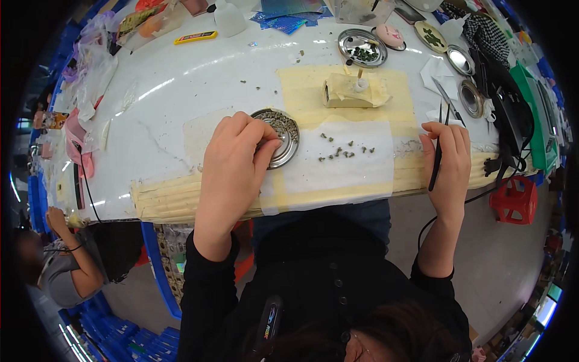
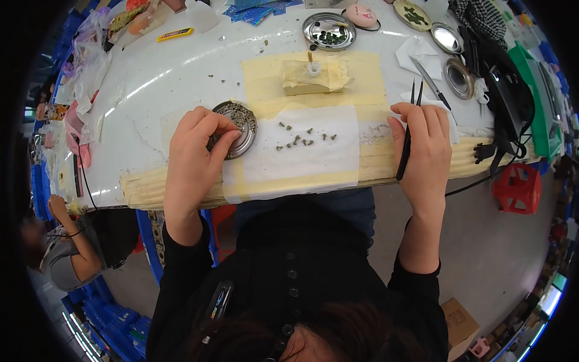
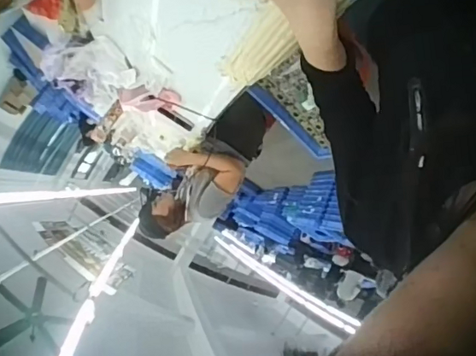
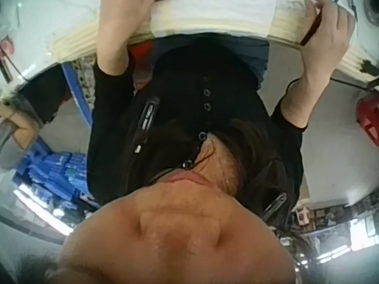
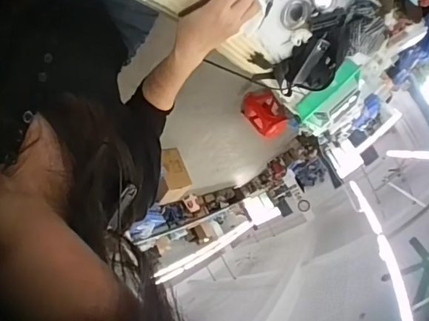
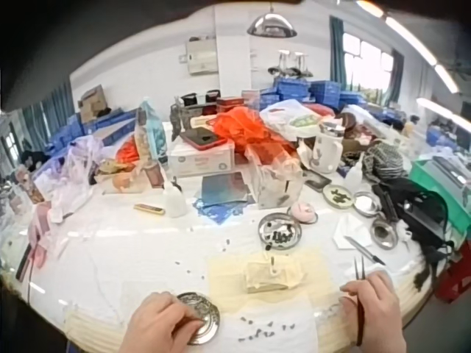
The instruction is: Assembling small mechanical components using tweezers on a workbench.
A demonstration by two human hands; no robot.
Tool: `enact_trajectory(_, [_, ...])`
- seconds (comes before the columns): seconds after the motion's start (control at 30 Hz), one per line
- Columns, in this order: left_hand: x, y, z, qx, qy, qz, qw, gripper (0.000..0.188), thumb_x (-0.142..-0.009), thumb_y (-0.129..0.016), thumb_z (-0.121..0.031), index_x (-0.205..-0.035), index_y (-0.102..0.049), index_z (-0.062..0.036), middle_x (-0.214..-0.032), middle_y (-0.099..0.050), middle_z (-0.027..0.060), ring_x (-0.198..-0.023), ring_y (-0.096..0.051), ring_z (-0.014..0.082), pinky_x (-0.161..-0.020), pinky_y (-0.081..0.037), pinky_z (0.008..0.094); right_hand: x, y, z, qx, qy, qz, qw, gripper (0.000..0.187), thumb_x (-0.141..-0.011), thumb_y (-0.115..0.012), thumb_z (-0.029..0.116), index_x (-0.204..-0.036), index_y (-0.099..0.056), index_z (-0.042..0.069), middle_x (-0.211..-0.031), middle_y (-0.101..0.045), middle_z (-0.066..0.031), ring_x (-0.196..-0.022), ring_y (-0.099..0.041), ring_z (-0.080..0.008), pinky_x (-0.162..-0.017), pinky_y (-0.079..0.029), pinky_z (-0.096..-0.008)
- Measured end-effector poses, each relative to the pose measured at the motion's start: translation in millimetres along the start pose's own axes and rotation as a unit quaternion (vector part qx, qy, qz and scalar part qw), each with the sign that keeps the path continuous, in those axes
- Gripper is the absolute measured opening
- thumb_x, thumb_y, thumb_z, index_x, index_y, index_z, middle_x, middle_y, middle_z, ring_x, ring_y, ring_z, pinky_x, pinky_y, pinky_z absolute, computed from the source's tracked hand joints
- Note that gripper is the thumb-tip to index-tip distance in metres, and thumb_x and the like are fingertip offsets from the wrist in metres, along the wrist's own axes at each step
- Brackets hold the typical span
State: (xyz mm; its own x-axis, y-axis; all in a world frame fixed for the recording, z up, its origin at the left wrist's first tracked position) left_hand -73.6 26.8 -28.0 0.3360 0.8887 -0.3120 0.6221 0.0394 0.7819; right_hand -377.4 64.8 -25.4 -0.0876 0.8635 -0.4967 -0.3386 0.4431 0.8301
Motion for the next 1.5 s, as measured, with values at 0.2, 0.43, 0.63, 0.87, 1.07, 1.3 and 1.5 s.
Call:
enact_trajectory(0.2, [4.8,6.1,-0.9,0.123,0.068,-0.041,0.989,0.006,-0.086,-0.067,-0.001,-0.089,-0.063,0.0006,-0.08,-0.063,0.0073,-0.072,-0.059,0.0176,-0.065,-0.047,0.0289,2.6,-1.3,-6.5,0.041,-0.011,0.063,0.997,0.033,-0.079,-0.054,-0.008,-0.11,-0.059,0.003,-0.097,-0.056,-0.0132,-0.097,-0.051,-0.033,-0.081,-0.043,-0.0414])
enact_trajectory(0.43, [19.2,7.8,-10.0,0.518,0.154,-0.084,0.837,0.014,-0.093,-0.063,-0.003,-0.104,-0.066,0.0047,-0.088,-0.071,0.0142,-0.075,-0.066,0.0129,-0.067,-0.053,0.0237,-0.8,0.1,-1.5,0.089,0.024,0.102,0.99,0.052,-0.071,-0.048,-0.014,-0.121,-0.056,0.002,-0.11,-0.054,-0.0154,-0.108,-0.049,-0.0334,-0.09,-0.043,-0.0412])
enact_trajectory(0.63, [20.5,-10.2,-18.9,0.712,0.18,-0.021,0.678,0.02,-0.098,-0.058,-0.013,-0.113,-0.063,-0.0001,-0.097,-0.071,0.014,-0.079,-0.068,0.0135,-0.071,-0.055,0.0237,-2.9,16.5,12.7,0.026,0.019,0.018,0.999,0.035,-0.076,-0.062,-0.006,-0.111,-0.063,0.001,-0.097,-0.058,-0.0119,-0.096,-0.055,-0.0301,-0.081,-0.048,-0.0373])
enact_trajectory(0.87, [13.8,-24.8,-50.7,0.708,0.211,0.015,0.674,0.029,-0.098,-0.058,-0.014,-0.124,-0.057,-0.0014,-0.099,-0.071,0.0133,-0.085,-0.068,0.014,-0.079,-0.054,0.0256,-6.5,11.0,91.1,-0.199,0.13,-0.104,0.966,0.03,-0.064,-0.081,0.005,-0.092,-0.07,0.007,-0.084,-0.06,-0.0038,-0.083,-0.057,-0.0254,-0.072,-0.05,-0.0362])
enact_trajectory(1.07, [17.7,-31.0,-51.3,0.704,0.192,0.005,0.684,0.027,-0.095,-0.061,-0.006,-0.121,-0.057,0.0021,-0.096,-0.072,0.0124,-0.087,-0.068,0.0132,-0.082,-0.054,0.0261,-10.1,-13.0,94.6,-0.2,0.152,-0.147,0.957,0.029,-0.064,-0.08,0.005,-0.09,-0.07,0.008,-0.084,-0.061,-0.0023,-0.084,-0.057,-0.0251,-0.073,-0.05,-0.0362])
enact_trajectory(1.3, [16.4,-31.2,-49.7,0.666,0.187,0.015,0.722,0.017,-0.095,-0.062,-0.005,-0.11,-0.062,0.0032,-0.093,-0.072,0.0102,-0.085,-0.068,0.0117,-0.079,-0.056,0.0242,-10.3,-17.2,89.5,-0.204,0.16,-0.139,0.956,0.026,-0.064,-0.077,0.001,-0.088,-0.067,0.006,-0.083,-0.06,-0.0037,-0.08,-0.057,-0.0259,-0.074,-0.05,-0.0371])
enact_trajectory(1.5, [20.0,-27.8,-50.6,0.654,0.172,0.02,0.737,0.016,-0.095,-0.061,-0.006,-0.107,-0.064,0.0037,-0.097,-0.071,0.0118,-0.087,-0.068,0.0133,-0.077,-0.056,0.0246,-13.6,-17.8,90.8,-0.253,0.128,-0.113,0.952,0.021,-0.068,-0.075,0.0,-0.084,-0.063,0.006,-0.081,-0.056,-0.0056,-0.077,-0.055,-0.0266,-0.073,-0.05,-0.0374])
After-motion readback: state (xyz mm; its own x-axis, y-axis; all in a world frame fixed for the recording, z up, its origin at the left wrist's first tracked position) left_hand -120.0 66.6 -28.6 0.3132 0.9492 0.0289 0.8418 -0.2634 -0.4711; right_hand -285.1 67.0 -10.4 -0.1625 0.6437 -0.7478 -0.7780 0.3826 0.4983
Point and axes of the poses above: each hand's wrist, its own x-axis away from the middle knuckle, its own y-axis out of the back of the hand, z = x × y, the point moved 1 cm from there along -x, towards the middle knuckle
